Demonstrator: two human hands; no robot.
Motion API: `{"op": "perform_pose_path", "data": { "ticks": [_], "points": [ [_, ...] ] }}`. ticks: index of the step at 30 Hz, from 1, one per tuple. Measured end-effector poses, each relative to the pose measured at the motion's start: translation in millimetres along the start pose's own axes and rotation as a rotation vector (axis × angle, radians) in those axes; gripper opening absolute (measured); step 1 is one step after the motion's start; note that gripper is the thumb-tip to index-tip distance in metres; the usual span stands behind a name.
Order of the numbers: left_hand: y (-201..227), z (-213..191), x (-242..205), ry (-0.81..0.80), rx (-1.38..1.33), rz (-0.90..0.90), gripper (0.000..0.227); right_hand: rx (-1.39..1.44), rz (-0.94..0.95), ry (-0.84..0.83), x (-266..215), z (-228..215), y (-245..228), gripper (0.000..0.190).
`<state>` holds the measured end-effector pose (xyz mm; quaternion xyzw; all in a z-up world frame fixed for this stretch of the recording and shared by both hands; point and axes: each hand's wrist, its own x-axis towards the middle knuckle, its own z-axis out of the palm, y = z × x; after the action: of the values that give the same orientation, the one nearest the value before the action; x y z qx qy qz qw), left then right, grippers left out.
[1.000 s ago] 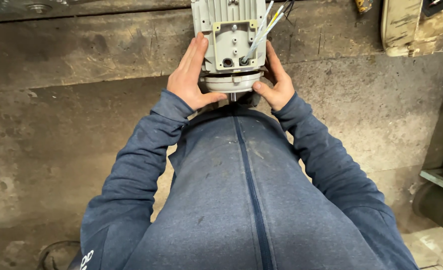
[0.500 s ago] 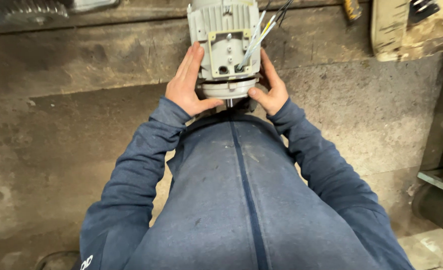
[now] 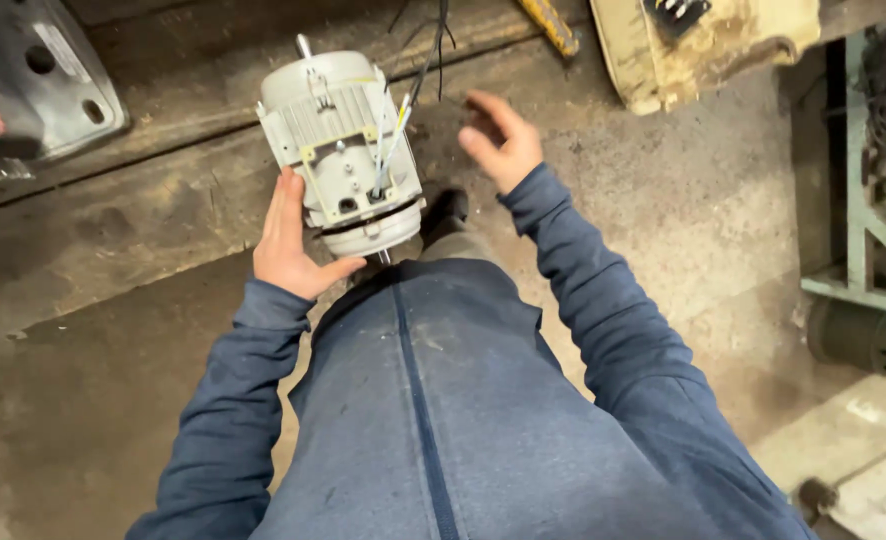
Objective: The person assembles an electric motor by first tapping the housing with a hammer, then attaching a circular metal cover to the end of the motor shaft. They secure the cover by inserting and tightening several bolts by hand.
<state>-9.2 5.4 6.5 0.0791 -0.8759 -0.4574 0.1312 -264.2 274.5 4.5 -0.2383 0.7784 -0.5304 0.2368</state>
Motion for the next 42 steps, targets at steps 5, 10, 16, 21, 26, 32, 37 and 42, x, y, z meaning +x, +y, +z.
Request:
{"op": "perform_pose_path", "data": {
  "ticks": [5, 10, 16, 21, 26, 32, 37, 42],
  "points": [
    [3.8, 3.5, 2.0, 0.039, 0.034, -0.051, 0.126, -0.537, -0.312, 0.198, 80.7, -63.2, 46.4, 0.055],
    [14.4, -0.4, 6.4, 0.043, 0.063, -0.101, 0.122, -0.964, -0.271, 0.267, 147.5, -98.1, 110.5, 0.075],
    [17.5, -6.0, 4.2, -0.018, 0.086, -0.153, 0.126, -1.107, -0.310, 0.233, 186.3, -119.2, 134.9, 0.054],
    [8.9, -11.9, 3.8, -0.063, 0.043, -0.086, 0.134, -1.101, -0.293, 0.214, 170.2, -112.4, 108.0, 0.039],
    [-18.2, -11.0, -1.9, -0.108, 0.157, 0.016, 0.129, -0.751, -0.357, 0.231, 81.0, -88.2, 62.3, 0.031],
    [-31.6, -11.4, 1.1, -0.095, 0.130, 0.080, 0.122, -0.248, -0.114, 0.066, -59.3, -42.8, 3.9, 0.038],
    [-36.9, -10.3, -0.8, -0.078, 0.062, 0.089, 0.122, -0.886, -0.275, -0.546, -83.3, -35.0, -59.4, 0.032],
    [-33.7, -15.9, -0.8, -0.058, 0.046, 0.095, 0.123, -0.882, -0.475, -0.788, -79.7, -18.1, -64.8, 0.033]
  ]
}}
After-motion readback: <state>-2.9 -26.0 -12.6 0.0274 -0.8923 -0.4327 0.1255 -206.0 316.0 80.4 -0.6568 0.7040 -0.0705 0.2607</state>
